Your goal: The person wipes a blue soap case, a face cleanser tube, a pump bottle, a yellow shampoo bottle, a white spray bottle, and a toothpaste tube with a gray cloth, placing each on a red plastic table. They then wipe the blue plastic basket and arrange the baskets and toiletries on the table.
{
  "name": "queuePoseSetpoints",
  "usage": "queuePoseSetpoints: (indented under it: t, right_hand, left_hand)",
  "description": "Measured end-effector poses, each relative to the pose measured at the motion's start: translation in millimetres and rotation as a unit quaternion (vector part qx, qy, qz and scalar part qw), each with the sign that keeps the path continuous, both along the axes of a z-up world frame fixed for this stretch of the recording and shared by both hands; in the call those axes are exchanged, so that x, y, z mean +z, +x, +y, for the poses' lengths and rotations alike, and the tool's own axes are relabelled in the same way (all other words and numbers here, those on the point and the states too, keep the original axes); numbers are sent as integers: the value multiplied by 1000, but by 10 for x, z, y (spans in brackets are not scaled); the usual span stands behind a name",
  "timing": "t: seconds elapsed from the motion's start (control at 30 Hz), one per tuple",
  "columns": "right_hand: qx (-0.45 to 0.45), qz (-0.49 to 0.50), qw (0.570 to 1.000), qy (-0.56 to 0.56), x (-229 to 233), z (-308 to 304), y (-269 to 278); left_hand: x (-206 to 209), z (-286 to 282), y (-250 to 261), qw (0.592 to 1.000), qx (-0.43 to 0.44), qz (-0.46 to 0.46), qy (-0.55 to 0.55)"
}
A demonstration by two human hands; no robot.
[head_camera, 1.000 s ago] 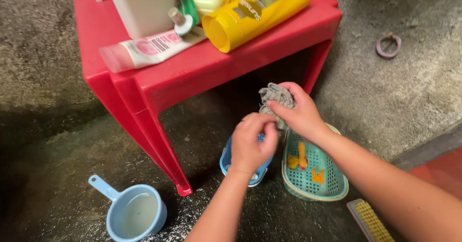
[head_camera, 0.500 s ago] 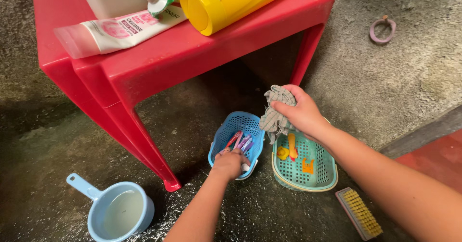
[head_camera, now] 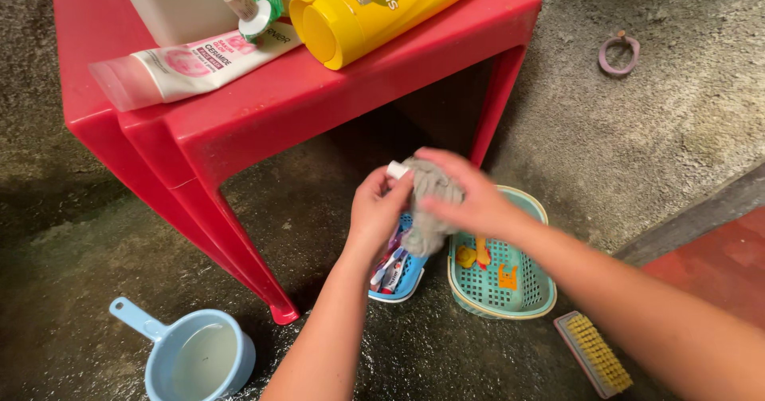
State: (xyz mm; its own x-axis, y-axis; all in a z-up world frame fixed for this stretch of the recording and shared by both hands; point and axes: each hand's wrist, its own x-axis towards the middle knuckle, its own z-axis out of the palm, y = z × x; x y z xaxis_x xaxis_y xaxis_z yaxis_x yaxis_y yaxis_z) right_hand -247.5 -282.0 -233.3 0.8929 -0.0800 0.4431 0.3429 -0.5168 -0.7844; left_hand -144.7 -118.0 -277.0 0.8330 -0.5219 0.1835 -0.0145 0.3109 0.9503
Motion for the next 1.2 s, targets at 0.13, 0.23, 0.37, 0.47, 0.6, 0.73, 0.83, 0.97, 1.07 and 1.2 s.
queuePoseSetpoints:
  t: [0.13,0.23,0.37,0.47,0.6,0.73,0.83,0.97,1.07,1.2]
  right_hand:
    - [-16,76,996,-50,-40,136,28]
    - [-36,145,988,-39,-28,35,-1]
    - [11,165,985,-46,-66,-14,-103]
    - [59,174,983,27,-85,8,-152]
    - [24,202,979,33,-133,51,-170]
    - [19,261,960,-95,-180,-81,-240]
    - [-25,221,971,-89,-165,-278,-309]
    - [23,88,966,244,-95,-349,-209]
    - [-3,-29,980,198,-109,-97,-65]
    - [-120,-50,988,87,-196,273,23]
  left_hand:
    - [105,-33,-61,1000,20,15,-1]
    - [147,-32,-89,997,46,53,-44]
    - [221,74,-12,990,107,86,-25]
    - [247,84,-14,985,94,125,-68]
    - [229,13,-52,954,9,224,-200]
    - [186,29,94,940,42,175,-290]
    - [144,169,337,926,57,244,-282]
    - [-34,22,205,927,5,286,-244]
    - [-86,-253,-152,931,-45,298,-206]
    - [3,-421,-585,935,-152,263,-185]
